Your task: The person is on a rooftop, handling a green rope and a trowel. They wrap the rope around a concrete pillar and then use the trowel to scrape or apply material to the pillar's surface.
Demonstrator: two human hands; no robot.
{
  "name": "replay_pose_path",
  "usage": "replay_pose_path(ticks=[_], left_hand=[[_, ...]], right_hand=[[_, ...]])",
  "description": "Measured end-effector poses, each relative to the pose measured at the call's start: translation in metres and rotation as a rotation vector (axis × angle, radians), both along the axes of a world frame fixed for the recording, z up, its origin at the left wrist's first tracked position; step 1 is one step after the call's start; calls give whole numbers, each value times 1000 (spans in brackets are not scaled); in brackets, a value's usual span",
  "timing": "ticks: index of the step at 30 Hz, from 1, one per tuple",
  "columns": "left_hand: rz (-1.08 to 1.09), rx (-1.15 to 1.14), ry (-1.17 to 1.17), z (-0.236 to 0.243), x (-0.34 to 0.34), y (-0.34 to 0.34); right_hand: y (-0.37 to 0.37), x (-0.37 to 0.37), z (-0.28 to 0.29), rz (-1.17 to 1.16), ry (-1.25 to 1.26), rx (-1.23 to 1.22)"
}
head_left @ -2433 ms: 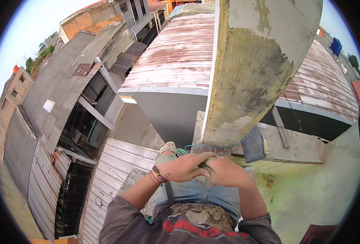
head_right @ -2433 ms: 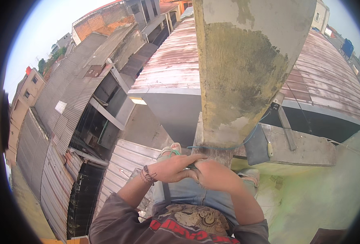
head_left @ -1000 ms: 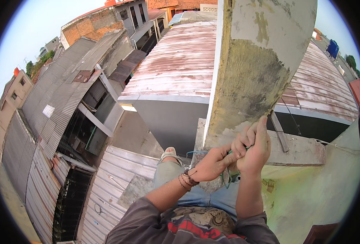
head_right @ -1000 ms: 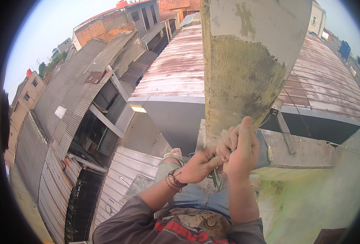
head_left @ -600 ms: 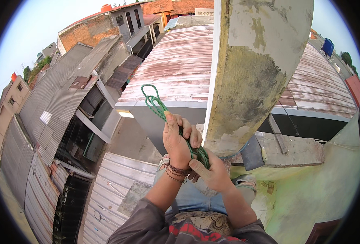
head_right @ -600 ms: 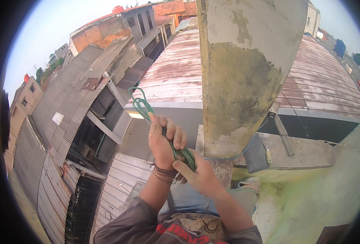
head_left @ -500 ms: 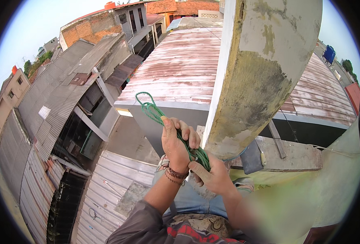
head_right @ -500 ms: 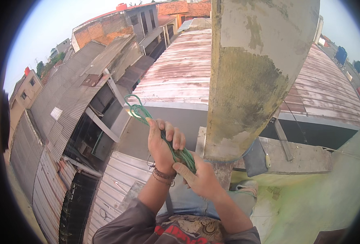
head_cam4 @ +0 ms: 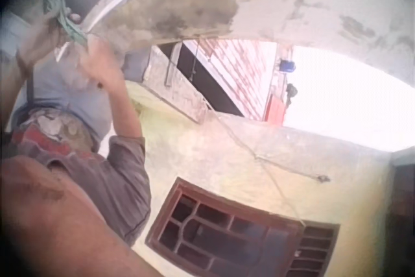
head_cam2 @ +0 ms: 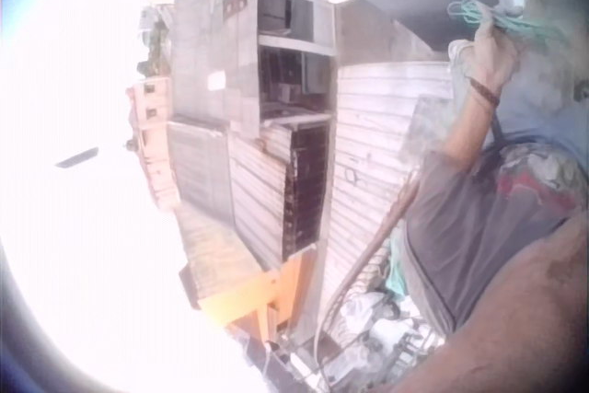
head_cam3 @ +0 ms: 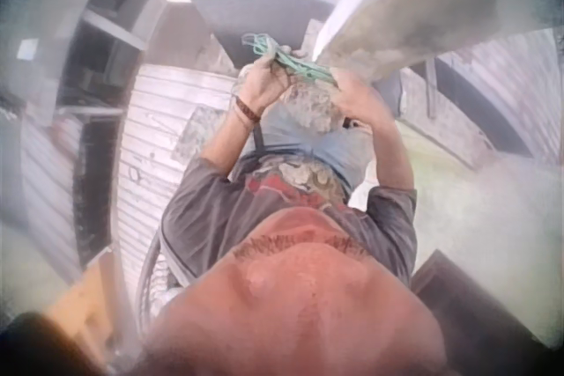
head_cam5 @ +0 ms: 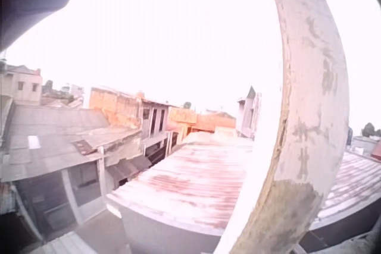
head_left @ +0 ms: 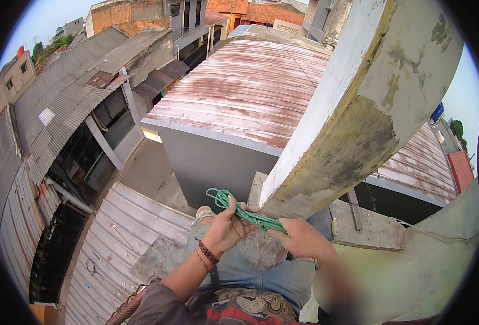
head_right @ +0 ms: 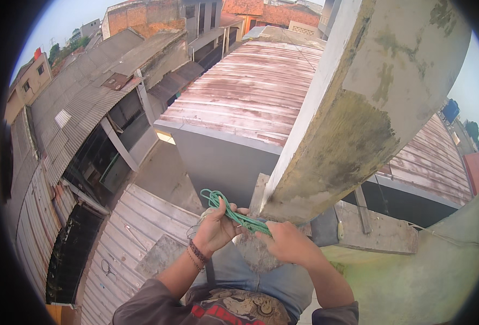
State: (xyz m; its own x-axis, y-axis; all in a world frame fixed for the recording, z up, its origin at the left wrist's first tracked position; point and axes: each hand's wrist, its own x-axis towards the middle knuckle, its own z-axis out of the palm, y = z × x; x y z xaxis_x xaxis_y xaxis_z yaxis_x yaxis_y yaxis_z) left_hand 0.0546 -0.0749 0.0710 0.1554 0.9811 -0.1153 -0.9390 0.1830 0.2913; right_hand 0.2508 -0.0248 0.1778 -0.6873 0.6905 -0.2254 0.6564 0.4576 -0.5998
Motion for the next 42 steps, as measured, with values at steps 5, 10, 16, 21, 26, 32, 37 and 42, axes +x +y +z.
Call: replay_pose_path(ticks=[5,10,16,21,26,32,37,42], left_hand=[[-89,89,147,28,-1,3],[-284,357,1630,91,25,-32],[445,1148,2051,121,56,9],[148,880,1924,106,68,18],[17,532,1363,110,91,24],[99,673,1457,76,110,30],[-66,606,1095,86,101,26],[-160,673,1324,84,82,40]], right_hand=[[7,9,41,-23,45,50],[17,42,51,-88,3,169],[2,64,60,60,41,330],[-3,78,68,-237,448,52],[0,78,22,-277,1193,-47],[5,12,18,-412,1514,130],[17,20,27,-373,1406,-157],[34,12,40,-585,1339,-509]])
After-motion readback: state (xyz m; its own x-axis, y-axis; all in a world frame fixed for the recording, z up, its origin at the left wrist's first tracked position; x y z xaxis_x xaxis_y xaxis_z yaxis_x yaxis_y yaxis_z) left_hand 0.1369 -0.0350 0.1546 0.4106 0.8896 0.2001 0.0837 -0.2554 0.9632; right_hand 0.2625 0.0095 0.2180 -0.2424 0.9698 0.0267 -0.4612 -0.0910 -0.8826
